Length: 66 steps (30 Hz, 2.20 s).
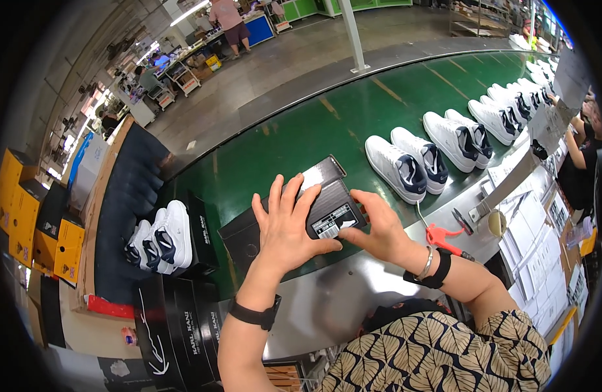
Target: Inspecting shoes on a conveyor belt and placing them into boxes.
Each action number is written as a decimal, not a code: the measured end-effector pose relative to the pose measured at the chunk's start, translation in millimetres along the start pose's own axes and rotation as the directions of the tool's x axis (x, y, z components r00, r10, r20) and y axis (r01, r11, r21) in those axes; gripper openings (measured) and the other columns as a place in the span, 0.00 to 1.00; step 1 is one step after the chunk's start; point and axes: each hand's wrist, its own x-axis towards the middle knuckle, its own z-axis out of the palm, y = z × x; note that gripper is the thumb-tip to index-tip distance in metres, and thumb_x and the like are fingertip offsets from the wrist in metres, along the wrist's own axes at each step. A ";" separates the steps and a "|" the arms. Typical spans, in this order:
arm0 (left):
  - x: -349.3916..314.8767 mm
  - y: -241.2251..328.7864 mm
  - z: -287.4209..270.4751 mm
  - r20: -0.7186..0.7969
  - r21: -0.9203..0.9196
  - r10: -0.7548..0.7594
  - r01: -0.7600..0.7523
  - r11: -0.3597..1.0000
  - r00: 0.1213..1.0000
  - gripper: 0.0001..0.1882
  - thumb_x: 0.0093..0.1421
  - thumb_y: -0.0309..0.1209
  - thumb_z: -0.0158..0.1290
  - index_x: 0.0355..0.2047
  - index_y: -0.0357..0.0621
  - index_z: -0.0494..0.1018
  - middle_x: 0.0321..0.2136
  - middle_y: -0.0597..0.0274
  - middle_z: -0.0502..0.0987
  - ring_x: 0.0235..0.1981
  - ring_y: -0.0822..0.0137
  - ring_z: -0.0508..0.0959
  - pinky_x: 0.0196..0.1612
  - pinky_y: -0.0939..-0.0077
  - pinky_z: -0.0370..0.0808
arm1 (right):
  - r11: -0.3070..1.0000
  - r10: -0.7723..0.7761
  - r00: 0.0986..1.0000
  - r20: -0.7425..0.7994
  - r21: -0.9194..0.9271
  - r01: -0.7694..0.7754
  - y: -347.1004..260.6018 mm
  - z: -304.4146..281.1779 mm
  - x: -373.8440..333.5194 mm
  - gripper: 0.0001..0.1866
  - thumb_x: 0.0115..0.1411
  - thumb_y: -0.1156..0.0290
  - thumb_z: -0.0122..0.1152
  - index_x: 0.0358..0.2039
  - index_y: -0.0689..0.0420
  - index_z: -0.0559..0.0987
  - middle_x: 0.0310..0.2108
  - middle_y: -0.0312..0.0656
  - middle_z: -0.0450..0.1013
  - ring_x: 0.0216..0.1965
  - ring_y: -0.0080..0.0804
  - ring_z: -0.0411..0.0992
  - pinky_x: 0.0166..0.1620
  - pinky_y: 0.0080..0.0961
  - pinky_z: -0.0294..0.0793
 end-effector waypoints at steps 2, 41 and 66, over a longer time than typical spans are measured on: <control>-0.9 0.6 0.1 -0.014 0.001 0.014 -0.014 1.000 1.000 0.49 0.24 0.49 0.67 0.51 0.50 0.64 0.56 0.55 0.57 0.60 0.49 0.52 0.56 0.38 0.41 | 0.979 0.154 0.984 0.092 0.117 -0.165 8.4 -5.2 -1.7 0.27 0.49 0.70 0.62 0.49 0.62 0.65 0.36 0.46 0.71 0.30 0.32 0.71 0.35 0.25 0.72; -99.3 -51.9 111.2 -0.057 0.204 -0.183 0.191 0.960 0.982 0.21 0.46 0.29 0.56 0.43 0.49 0.68 0.49 0.59 0.66 0.53 0.54 0.62 0.53 0.46 0.56 | 0.590 0.728 0.450 0.517 -0.807 -0.027 233.8 -64.4 -7.7 0.16 0.47 0.70 0.54 0.37 0.37 0.78 0.36 0.42 0.73 0.44 0.40 0.70 0.47 0.34 0.66; -390.1 -34.2 -68.4 -0.740 0.333 -0.666 0.910 -0.246 0.091 0.37 0.45 0.32 0.59 0.56 0.42 0.57 0.59 0.48 0.54 0.61 0.49 0.51 0.56 0.43 0.51 | 0.876 0.155 0.592 0.791 -0.387 0.287 11.8 202.4 69.6 0.16 0.52 0.69 0.49 0.43 0.45 0.74 0.43 0.47 0.69 0.49 0.42 0.65 0.48 0.48 0.60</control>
